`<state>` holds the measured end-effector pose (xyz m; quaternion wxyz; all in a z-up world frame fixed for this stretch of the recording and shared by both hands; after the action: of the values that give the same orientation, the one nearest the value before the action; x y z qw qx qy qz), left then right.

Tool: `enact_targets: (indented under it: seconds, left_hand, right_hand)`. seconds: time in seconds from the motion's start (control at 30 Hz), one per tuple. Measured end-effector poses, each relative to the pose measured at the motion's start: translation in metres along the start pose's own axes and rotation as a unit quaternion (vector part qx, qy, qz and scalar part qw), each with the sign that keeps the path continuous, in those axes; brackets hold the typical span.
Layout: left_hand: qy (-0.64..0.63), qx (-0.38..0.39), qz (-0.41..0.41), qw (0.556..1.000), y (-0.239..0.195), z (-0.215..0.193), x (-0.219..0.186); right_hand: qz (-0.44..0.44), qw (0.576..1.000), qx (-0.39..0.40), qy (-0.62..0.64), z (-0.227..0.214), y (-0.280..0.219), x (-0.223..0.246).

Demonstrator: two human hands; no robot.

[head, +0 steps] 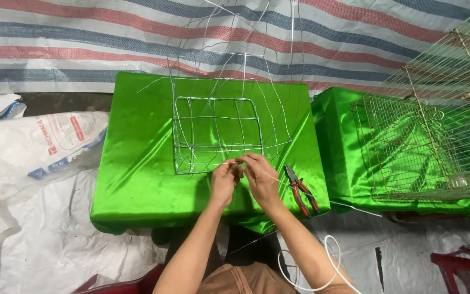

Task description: Assembling a wire cage by bending wire ends and securing joints with pliers.

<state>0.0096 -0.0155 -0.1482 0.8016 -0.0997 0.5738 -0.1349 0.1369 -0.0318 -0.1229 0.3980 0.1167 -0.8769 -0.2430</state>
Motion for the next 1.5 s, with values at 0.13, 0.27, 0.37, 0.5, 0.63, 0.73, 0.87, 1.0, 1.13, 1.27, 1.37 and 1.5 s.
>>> enact_targets:
  seconds: [0.13,0.27,0.37,0.5,0.63,0.73,0.87,1.0,1.13,1.27,1.37,1.5]
  left_hand:
    - [-0.003,-0.010,0.010,1.000,0.006,-0.006,0.013]
    - [0.005,-0.014,0.022,1.000,-0.003,-0.005,0.001]
    - [0.023,-0.021,0.038,0.999,-0.011,-0.006,-0.012]
    - [0.055,-0.030,0.077,0.995,-0.006,-0.010,-0.004]
    - [0.116,-0.035,0.097,0.988,-0.003,-0.010,0.025]
    - [0.097,-0.035,0.111,0.988,-0.002,-0.002,0.041]
    - [0.076,-0.048,0.104,0.990,-0.007,0.000,0.050]
    - [0.018,-0.026,0.073,0.997,-0.007,0.003,0.009]
    - [0.000,-0.032,0.086,0.996,-0.012,0.007,0.004]
    - [-0.039,-0.031,0.071,0.996,-0.006,0.007,0.011]
    - [-0.025,-0.023,0.069,0.997,-0.008,0.007,0.007]
    - [-0.006,-0.002,0.073,0.997,-0.004,0.008,0.020]
  right_hand:
    - [-0.051,0.997,0.027,-0.055,0.010,0.010,-0.007]
    - [-0.067,0.995,0.068,-0.039,0.011,0.021,0.004]
    - [-0.104,0.990,0.098,-0.015,0.009,0.035,0.016]
    - [-0.157,0.979,0.112,-0.071,0.015,0.039,0.002]
    - [-0.158,0.968,0.105,-0.165,0.023,0.038,-0.011]
    - [-0.122,0.977,0.122,-0.128,0.022,0.041,-0.014]
    - [0.080,0.971,0.209,-0.084,0.020,0.047,-0.007]
    - [0.157,0.958,0.230,-0.071,0.007,0.070,0.024]
    - [0.060,0.983,0.175,-0.016,0.005,0.060,0.012]
    - [0.101,0.977,0.140,0.124,-0.010,0.066,0.038]
    - [0.140,0.973,0.133,0.125,-0.013,0.066,0.038]
    - [0.187,0.969,0.161,0.036,-0.022,0.073,0.057]
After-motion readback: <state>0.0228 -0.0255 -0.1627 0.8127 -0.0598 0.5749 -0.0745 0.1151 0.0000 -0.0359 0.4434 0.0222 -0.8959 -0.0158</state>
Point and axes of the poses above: each hand's wrist, its own y-axis towards the middle knuckle, its own z-axis out of the palm, x = y × z, the point moved 2 cm from there along y, towards the middle knuckle, and after that the axes turned 5 degrees about y, right-handed, at the moved point
